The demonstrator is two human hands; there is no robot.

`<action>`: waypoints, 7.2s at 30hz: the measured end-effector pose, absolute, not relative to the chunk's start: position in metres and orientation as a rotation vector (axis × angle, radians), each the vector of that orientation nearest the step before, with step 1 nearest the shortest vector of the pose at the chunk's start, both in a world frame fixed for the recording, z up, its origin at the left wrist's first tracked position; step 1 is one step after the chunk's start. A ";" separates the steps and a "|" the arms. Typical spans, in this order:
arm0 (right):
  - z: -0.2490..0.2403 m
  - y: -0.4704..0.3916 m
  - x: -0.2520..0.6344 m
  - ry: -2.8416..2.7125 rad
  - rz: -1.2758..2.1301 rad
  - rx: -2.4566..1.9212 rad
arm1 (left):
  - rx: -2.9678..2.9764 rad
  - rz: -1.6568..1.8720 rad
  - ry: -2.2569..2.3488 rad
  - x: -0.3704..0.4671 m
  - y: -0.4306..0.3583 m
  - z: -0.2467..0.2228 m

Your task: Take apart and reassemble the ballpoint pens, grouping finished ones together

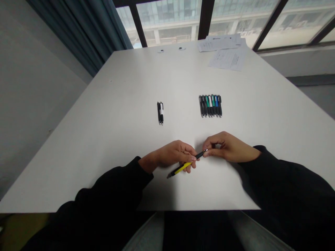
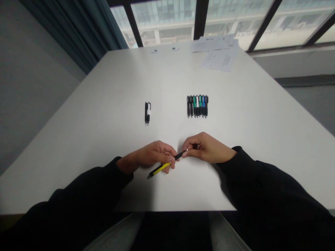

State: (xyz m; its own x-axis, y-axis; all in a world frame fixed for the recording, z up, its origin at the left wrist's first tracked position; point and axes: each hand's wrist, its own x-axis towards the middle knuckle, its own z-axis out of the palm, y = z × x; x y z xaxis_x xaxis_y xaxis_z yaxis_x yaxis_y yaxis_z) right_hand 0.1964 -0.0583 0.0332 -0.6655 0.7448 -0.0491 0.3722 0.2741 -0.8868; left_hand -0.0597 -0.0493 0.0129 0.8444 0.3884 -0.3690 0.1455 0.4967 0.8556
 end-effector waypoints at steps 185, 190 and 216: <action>0.010 0.007 0.129 -2.114 0.018 -2.204 | 2.214 0.343 2.127 -0.102 0.005 0.004; 0.010 -0.002 0.127 -2.195 0.013 -2.112 | 2.312 0.347 2.094 -0.104 0.003 0.007; 0.003 -0.048 0.187 -1.500 1.122 -1.324 | 1.995 0.774 1.239 -0.090 -0.028 0.004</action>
